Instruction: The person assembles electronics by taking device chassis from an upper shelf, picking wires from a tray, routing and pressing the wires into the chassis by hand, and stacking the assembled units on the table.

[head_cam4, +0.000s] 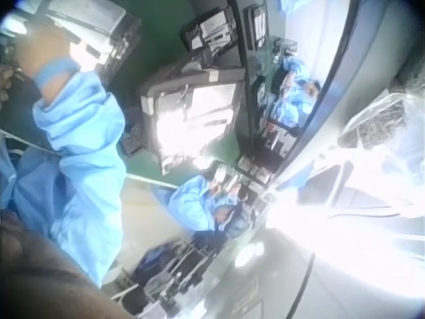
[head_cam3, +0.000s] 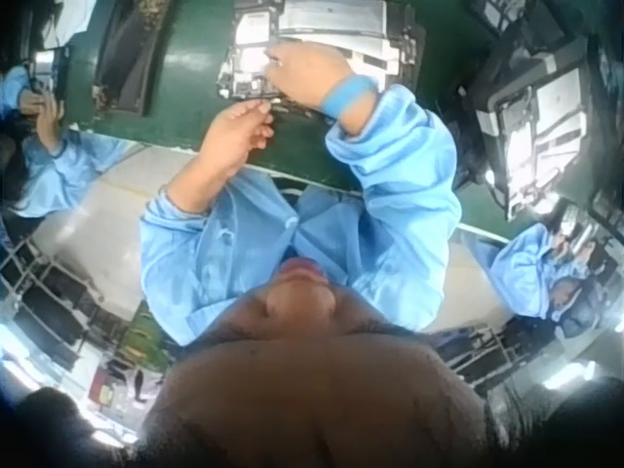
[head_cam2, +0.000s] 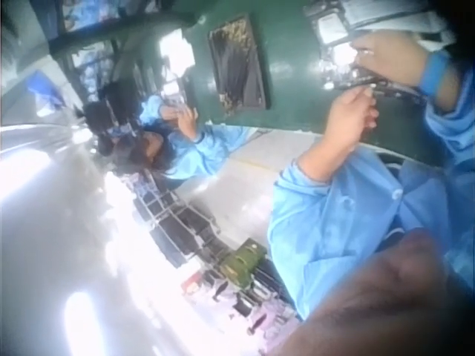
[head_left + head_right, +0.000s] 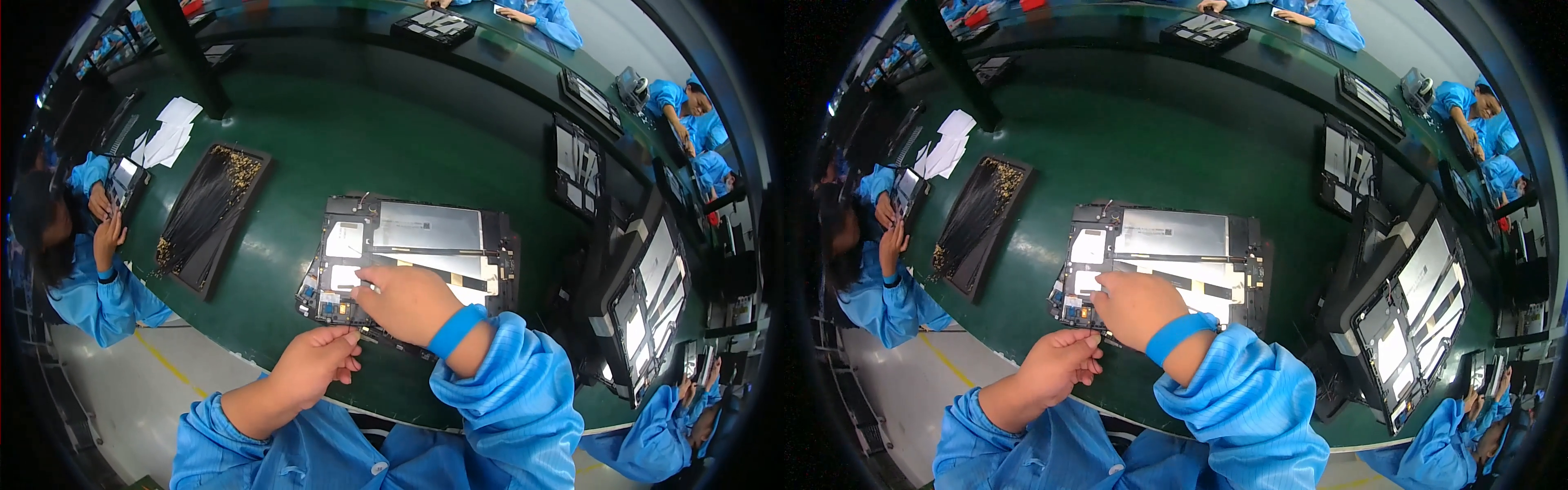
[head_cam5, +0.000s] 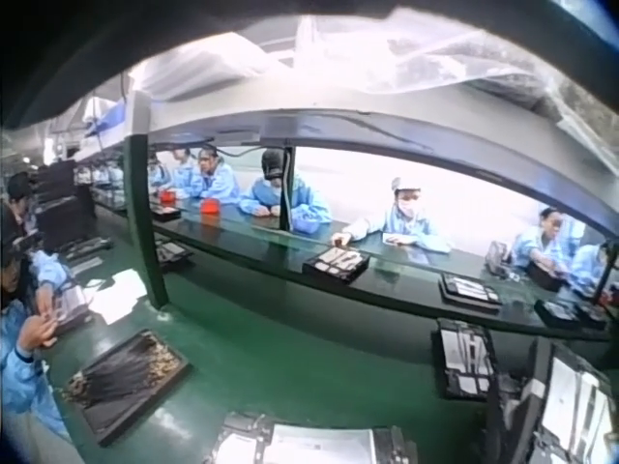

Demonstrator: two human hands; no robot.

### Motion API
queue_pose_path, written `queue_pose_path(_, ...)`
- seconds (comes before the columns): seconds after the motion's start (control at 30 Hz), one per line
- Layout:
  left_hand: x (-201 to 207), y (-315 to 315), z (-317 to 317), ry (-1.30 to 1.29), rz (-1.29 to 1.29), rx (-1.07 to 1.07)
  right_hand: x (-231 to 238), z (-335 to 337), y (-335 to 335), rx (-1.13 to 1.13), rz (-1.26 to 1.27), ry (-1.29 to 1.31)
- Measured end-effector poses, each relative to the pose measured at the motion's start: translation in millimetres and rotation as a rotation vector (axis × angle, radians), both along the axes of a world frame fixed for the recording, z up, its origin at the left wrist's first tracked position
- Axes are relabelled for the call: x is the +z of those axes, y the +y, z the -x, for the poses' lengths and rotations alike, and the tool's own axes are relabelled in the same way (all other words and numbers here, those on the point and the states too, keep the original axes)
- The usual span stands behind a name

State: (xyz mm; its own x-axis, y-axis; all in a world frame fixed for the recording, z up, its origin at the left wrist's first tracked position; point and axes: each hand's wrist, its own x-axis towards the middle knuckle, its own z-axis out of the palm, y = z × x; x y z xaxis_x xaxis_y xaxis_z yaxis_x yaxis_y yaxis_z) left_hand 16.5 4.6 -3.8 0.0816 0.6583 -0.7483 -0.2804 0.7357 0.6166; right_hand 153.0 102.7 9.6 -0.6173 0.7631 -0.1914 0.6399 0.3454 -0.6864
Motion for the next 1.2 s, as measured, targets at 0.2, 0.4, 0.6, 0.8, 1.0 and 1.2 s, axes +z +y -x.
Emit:
queue_pose_path(0.2, 2.1, 5.0, 4.3, 0.017, -0.002, 0.001, -3.4, -11.9, 7.1, -0.345, 0.079, 0.266)
queue_pose_path(0.4, 9.5, -3.6, 14.6, 0.474, -0.219, -0.194, -29.1, -93.9, 16.4, -1.252, -0.29, 0.425)
queue_pose_path(0.6, 6.4, 18.0, 14.5, 0.616, -0.445, -0.015, -18.6, -124.3, -24.6, -1.116, 0.117, 0.204)
queue_pose_path(0.8, -6.6, 44.9, 38.6, 0.376, -0.355, 0.089, 3.1, -132.3, -31.1, -0.913, 0.835, 0.607)
queue_pose_path(1.0, 2.7, 93.0, 70.7, 0.17, -0.371, 0.36, 23.1, -93.3, -24.7, -0.846, 0.923, 0.937)
queue_pose_path(1.2, -8.7, 168.1, 77.6, 0.007, -0.601, 0.618, -1.4, -45.1, 52.4, -1.043, 0.773, 1.075)
